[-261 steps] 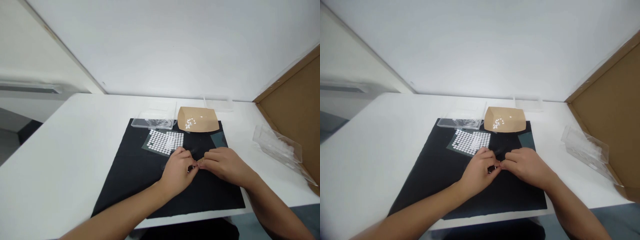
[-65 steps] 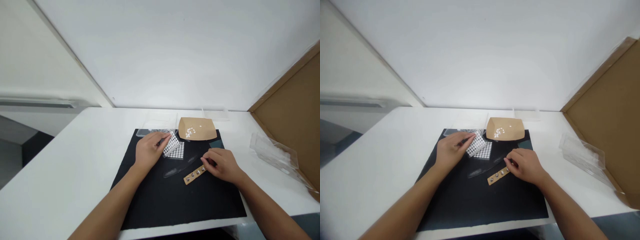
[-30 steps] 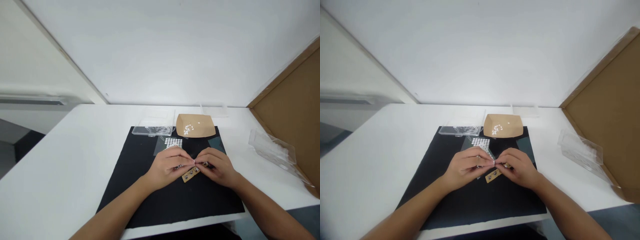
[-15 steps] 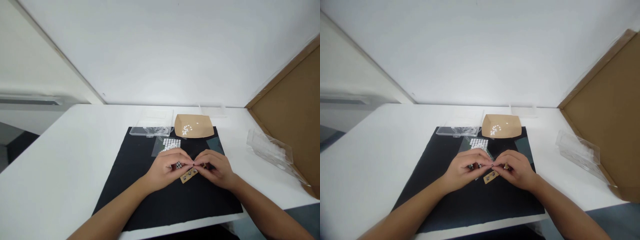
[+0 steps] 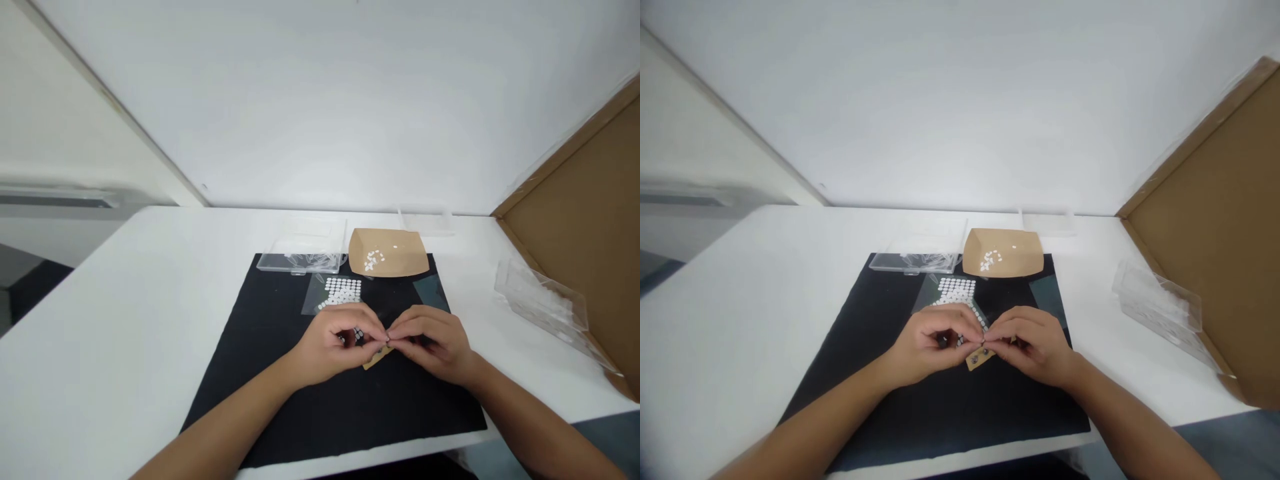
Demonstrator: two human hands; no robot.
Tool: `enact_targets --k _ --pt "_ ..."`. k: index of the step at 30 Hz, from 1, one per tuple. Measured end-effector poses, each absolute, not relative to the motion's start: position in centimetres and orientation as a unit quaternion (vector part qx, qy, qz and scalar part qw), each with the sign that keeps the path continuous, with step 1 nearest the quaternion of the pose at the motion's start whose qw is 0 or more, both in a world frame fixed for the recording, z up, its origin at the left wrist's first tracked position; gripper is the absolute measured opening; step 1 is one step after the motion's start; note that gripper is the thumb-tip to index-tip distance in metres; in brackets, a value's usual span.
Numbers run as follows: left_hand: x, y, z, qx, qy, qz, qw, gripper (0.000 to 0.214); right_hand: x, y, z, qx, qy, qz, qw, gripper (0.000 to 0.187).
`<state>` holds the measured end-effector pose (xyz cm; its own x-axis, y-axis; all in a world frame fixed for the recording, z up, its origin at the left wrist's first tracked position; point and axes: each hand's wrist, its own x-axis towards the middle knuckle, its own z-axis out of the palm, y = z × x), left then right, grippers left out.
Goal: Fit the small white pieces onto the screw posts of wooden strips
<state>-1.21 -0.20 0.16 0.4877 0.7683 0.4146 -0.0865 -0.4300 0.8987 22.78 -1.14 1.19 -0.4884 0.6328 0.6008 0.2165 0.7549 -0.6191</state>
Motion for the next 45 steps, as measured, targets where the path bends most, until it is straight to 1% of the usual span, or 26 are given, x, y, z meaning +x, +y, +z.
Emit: enact_targets --k 4,11,18,19,21,24,27,30,33,38,42,45 --pt "-1.3 0.0 -0.1 0.715 0.233 0.439 0.492 0.012 22.8 -1.1 1.2 -0.239 -0.836 0.236 0.435 0.021" --pt "-1.3 0.1 0.1 0.731 0.225 0.437 0.474 0.011 22.7 -1.3 1.5 -0.244 -0.846 0.223 0.418 0.019" --pt "-1.8 0.7 0.2 0.761 0.210 0.423 0.445 0.009 23.3 -1.5 1.2 -0.247 -0.880 0.189 0.360 0.016" --pt "-2.0 0.9 0.0 0.770 0.201 0.419 0.437 0.012 23.4 -1.5 1.2 -0.244 -0.884 0.185 0.354 0.016" --pt "-2.5 1.2 -0.2 0.788 0.184 0.409 0.421 0.029 23.7 -1.3 1.2 -0.245 -0.890 0.182 0.338 0.013" --pt "-3.0 1.5 -0.6 0.816 0.199 0.374 0.392 0.051 23.9 -1.0 1.2 -0.256 -0.906 0.167 0.294 0.008" --pt "-3.0 1.2 -0.7 0.848 0.245 0.293 0.366 0.059 24.0 -0.8 0.8 -0.247 -0.922 0.145 0.261 0.003" --pt "-2.5 0.6 -0.8 0.867 0.292 0.214 0.342 0.051 24.1 -0.8 0.3 -0.239 -0.932 0.123 0.242 0.001" --pt "-2.1 0.0 -0.8 0.873 0.317 0.170 0.328 0.040 24.1 -0.8 0.0 -0.244 -0.937 0.097 0.231 0.001" --pt "-1.6 -0.3 -1.0 0.874 0.324 0.156 0.327 0.041 24.2 -0.9 -0.2 -0.239 -0.941 0.073 0.227 0.002" --pt "-1.6 -0.4 -1.3 0.877 0.325 0.158 0.317 0.023 24.1 -1.0 -0.2 -0.233 -0.943 0.064 0.230 0.004" --pt "-1.6 -0.5 -1.2 0.878 0.323 0.161 0.314 0.018 24.0 -1.0 -0.1 -0.233 -0.943 0.065 0.228 0.005"
